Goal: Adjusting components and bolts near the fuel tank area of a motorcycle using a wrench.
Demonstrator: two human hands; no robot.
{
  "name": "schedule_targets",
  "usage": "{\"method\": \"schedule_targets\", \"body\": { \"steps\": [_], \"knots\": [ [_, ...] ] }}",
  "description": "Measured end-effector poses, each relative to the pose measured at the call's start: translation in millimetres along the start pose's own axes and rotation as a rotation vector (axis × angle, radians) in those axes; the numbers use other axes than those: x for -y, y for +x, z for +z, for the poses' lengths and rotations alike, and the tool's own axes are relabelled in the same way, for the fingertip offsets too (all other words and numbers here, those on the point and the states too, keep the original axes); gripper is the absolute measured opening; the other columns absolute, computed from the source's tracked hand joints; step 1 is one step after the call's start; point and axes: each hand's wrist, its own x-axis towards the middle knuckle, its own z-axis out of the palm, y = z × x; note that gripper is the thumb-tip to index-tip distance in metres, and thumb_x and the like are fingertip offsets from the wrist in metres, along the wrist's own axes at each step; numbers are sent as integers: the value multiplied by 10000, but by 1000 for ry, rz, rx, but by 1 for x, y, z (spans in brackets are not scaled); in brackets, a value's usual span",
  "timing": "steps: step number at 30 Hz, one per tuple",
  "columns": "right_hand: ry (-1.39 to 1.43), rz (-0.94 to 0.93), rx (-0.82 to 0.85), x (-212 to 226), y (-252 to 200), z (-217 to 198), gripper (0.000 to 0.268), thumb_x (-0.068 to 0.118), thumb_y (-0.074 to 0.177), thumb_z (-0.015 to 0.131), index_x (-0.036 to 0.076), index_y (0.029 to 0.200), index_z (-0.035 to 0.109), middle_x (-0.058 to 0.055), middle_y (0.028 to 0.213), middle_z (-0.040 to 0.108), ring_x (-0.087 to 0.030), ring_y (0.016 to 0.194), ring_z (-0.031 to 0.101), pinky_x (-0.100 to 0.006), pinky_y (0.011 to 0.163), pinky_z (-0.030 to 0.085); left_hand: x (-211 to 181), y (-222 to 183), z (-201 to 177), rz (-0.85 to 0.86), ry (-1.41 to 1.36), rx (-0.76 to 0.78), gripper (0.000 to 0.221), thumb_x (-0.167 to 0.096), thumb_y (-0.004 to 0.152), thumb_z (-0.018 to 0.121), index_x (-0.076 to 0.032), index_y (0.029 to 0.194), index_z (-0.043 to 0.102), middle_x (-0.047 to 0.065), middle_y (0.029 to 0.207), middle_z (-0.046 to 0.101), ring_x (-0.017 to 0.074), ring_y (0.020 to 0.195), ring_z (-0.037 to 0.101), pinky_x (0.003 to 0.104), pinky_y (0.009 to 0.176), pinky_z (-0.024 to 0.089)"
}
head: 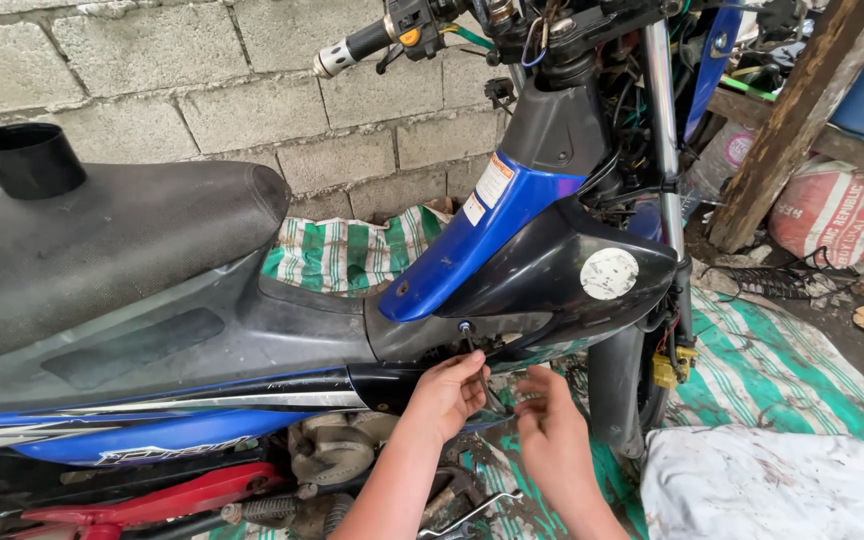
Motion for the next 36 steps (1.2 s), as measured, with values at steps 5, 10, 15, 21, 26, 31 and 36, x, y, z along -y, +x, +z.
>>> {"method": "schedule_targets", "body": {
  "steps": [5,10,15,21,26,31,36],
  "knots": [
    [-331,-194,-74,-13,-1,17,662,301,922,846,209,1515,568,-3,1283,733,-198,986,778,-424,834,658,-1,-3,9,9,26,-30,258,-207,932,943,-95,951,712,80,804,702,157,601,598,287,513,518],
    [-311,-326,-124,-7,4,30,169,321,1032,719,210,1152,764,2,901,845,-245,773,741,-423,691,559,-6,-12,14,-5,102,-45,332,-278,947,946,-75,857,699,56,647,609,165,510,552,290,460,489],
    [944,265,36,-24,23,44,139,66,1137,620,26,1262,664,-223,881,669,-309,694,622,-447,641,539,-10,-20,15,-33,4,48,300,-376,1082,750,-87,1132,810,63,919,752,200,683,645,348,560,437],
    [269,207,38,10,9,19,346,43,1069,546,104,1380,687,-152,1209,806,-259,821,773,-385,747,615,0,1,0,7,-18,74,201,-199,1061,753,-36,1166,807,97,941,794,202,735,681,326,605,530],
    [-230,-170,-54,-1,-3,13,612,202,916,763,184,1497,570,-16,1403,699,-195,1028,752,-409,842,639,0,4,3,7,-18,6,145,-191,1007,860,-77,1047,777,94,880,777,164,676,653,289,601,533],
    [-520,-301,-82,-19,7,25,491,382,953,849,204,1380,688,1,1271,699,-279,1120,735,-501,775,641,-5,-9,14,-1,-40,-38,190,-181,970,900,-78,1024,750,97,857,753,163,634,617,295,564,534],
    [166,57,9,11,2,32,320,157,1018,765,111,1334,780,-124,759,879,-182,656,782,-338,684,661,-1,-13,11,17,-68,-7,223,-226,967,903,-85,1031,742,87,846,722,187,677,654,320,576,521]
  ]
}}
